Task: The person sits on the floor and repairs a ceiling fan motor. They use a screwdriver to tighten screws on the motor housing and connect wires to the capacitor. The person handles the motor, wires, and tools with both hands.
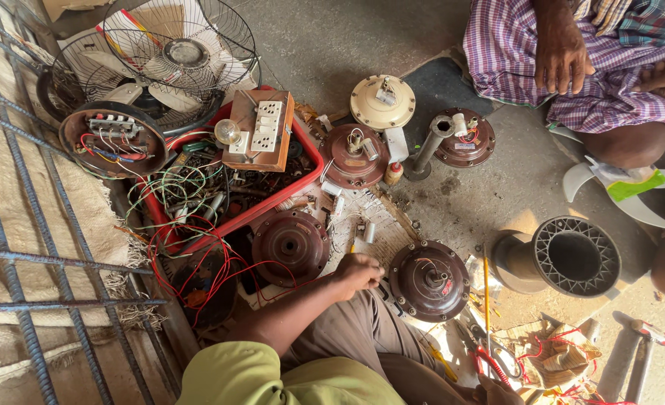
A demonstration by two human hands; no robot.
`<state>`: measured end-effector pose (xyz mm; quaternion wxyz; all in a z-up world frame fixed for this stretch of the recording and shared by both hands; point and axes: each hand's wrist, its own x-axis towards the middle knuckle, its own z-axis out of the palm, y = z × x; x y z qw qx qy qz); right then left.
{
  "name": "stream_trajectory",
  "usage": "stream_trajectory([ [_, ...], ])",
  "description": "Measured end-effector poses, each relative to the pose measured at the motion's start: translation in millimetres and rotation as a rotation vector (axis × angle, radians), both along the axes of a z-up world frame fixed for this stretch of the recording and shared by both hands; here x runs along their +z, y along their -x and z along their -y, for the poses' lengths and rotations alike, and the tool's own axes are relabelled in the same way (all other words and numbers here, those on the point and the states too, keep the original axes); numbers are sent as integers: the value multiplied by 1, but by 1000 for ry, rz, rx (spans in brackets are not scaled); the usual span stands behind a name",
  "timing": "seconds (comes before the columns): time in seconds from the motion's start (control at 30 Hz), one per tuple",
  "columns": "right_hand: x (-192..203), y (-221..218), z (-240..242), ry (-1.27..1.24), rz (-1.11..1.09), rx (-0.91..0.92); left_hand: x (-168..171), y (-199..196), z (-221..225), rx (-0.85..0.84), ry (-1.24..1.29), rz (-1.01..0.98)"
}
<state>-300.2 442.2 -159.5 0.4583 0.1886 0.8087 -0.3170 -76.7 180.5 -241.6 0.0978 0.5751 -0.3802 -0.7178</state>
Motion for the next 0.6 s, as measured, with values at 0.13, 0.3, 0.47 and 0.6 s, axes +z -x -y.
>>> stream_trajectory([
  [0.13,-13,7,-8,-17,38,29,50,14,41,-2,169,204],
  [0.3,-39,13,-21,-9,57,19,125,22,107,184,328,19],
  [0.47,-64,15,-37,4,43,-58,199,34,159,435,367,-212],
  [0.6,-77,17,-36,27,43,-97,258,42,201,469,434,-317],
])
